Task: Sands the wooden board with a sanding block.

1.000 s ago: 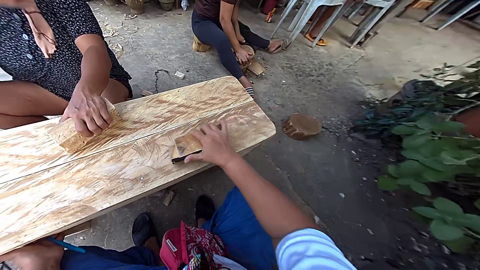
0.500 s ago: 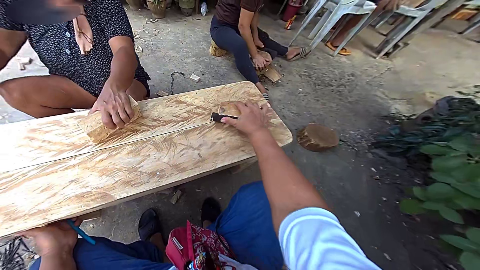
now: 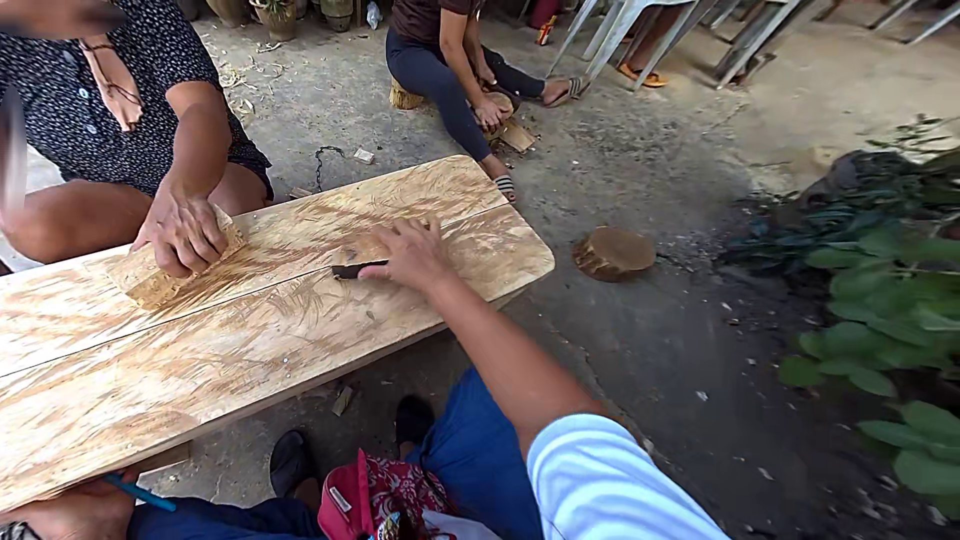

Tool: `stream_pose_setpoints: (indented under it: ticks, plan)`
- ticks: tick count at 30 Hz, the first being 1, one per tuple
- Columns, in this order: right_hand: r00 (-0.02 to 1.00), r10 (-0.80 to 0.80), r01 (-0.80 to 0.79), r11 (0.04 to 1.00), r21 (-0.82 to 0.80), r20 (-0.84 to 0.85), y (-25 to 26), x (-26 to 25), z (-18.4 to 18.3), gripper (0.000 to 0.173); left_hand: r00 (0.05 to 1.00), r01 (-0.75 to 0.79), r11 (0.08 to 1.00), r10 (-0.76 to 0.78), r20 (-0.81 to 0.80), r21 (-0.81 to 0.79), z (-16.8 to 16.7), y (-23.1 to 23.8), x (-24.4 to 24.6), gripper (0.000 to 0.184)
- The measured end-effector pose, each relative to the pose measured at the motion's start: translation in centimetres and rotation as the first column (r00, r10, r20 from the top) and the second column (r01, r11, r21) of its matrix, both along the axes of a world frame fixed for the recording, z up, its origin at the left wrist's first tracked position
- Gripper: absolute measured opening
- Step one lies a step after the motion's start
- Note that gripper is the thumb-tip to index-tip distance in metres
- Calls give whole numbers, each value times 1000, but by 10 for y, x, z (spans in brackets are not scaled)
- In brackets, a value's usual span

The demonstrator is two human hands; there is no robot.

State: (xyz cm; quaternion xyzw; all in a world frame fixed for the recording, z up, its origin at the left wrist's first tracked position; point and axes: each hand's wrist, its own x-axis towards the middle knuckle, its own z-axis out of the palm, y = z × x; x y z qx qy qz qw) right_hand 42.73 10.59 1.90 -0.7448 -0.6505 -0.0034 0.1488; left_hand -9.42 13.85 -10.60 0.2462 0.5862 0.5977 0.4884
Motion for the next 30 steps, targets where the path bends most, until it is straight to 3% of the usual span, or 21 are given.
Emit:
stream_pose_setpoints:
  ticks: [4,7,10,13,16,18,21,24,27,30]
  plan:
    - [955,-297,297,943,-148,18,-29,116,5,93,999,34,999,-34,26,1,-3,0,-3,94]
    - [911,-413,405,891,-204,3,-35,143,8,92,998,57,998,-56,16,-35,1,-2,-3,96]
    - [955,-297,296,945,-143,10,-28,97,5,95,998,61,997,-60,22,-51,0,0,-4,96]
    - [999,-53,53,997,-48,3,-23,1,-1,96,999,38,997,-37,24,-63,0,-1,-3,93]
    - [990,129,-128,992,16,-48,-27,-85,-2,86,999,-33,997,32,-16,-71,3,1,6,90]
    - [980,184,-186,982,-22,-81,-34,-98,2,81,995,-89,992,84,-54,-84,8,-1,14,85]
    - [986,140,-144,989,-39,-94,-54,-55,5,79,994,-89,992,82,-77,-95,8,2,13,79]
    - [1000,9,-9,1000,16,-15,-84,40,-5,85,996,-75,994,71,-53,-80,2,3,10,77]
    - [987,-155,157,987,-38,42,-113,134,-9,98,998,-67,996,66,-25,-56,0,4,6,83]
    - [965,-255,260,962,-87,68,-123,163,-5,102,999,-23,997,19,-41,-77,2,2,7,87]
